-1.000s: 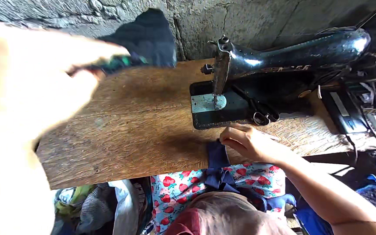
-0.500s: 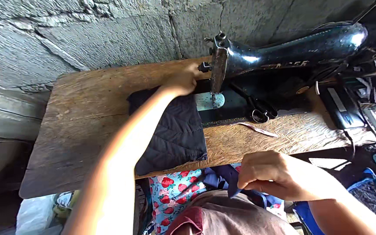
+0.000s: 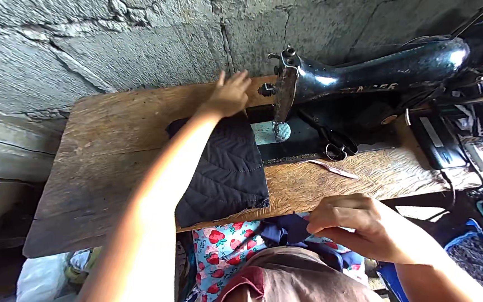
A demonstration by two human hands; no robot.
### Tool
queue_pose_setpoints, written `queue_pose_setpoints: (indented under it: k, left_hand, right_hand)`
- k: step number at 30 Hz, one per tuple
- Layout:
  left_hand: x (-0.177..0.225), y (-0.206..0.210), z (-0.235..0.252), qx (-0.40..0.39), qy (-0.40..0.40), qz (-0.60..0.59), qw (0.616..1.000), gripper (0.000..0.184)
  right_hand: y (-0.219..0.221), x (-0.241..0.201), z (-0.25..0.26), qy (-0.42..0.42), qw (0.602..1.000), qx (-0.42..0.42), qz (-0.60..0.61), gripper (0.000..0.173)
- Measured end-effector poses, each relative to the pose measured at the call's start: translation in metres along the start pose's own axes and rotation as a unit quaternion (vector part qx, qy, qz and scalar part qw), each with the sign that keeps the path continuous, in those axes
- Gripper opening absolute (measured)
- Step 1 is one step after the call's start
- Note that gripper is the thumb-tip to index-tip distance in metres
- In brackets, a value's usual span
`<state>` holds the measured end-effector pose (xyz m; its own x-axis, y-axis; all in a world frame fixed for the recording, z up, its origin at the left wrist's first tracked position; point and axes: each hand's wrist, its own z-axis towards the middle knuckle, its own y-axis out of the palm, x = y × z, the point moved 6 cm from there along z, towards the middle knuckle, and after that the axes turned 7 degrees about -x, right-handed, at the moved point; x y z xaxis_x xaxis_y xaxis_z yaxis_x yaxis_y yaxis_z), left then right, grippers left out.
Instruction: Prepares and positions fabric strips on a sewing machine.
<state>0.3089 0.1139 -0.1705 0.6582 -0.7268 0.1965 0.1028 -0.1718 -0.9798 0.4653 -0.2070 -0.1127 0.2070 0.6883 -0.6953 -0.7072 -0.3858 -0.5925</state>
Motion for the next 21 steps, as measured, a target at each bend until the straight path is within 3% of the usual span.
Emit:
queue_pose_setpoints:
  k: [3,5,8,13,16,18,20,21]
  left_hand:
    - [-0.013,-0.029,-0.046,0.019,-0.045,-0.041,0.998,0.048]
    - [-0.009,-0.016,-0.096,0.02,-0.013,-0.028,0.999,0.052]
    - [0.0,0.023,-0.154,0.026,0.037,0.002,0.999,0.073]
    - [0.045,0.049,-0.16,0.005,-0.011,-0.01,1.0,0.074]
    - [0.09,0.05,-0.159,0.019,0.017,-0.049,0.998,0.07]
    - [0.132,0.026,-0.177,0.076,0.082,-0.214,0.971,0.067]
    - [0.179,0.005,-0.2,0.077,0.158,-0.423,0.889,0.08]
    - [0.2,0.001,-0.21,0.081,0.175,-0.474,0.859,0.075]
  right_hand:
    - [-0.006,-0.002,-0.01,0.011,1.0,0.025,-0.002,0.011]
    - [-0.007,0.0,-0.012,0.011,1.0,0.029,0.0,0.011]
    - [-0.001,0.0,-0.006,-0.007,1.0,0.005,-0.004,0.013]
    - [0.016,-0.028,0.008,-0.078,0.993,-0.068,0.063,0.021]
    - [0.019,-0.045,0.008,-0.089,0.988,-0.064,0.106,0.021]
    - [0.015,-0.047,0.004,-0.061,0.996,-0.024,0.054,0.018]
    - [0.013,-0.042,0.0,-0.02,0.999,0.033,-0.029,0.016]
    - [0.013,-0.04,-0.002,-0.002,0.996,0.055,-0.066,0.017]
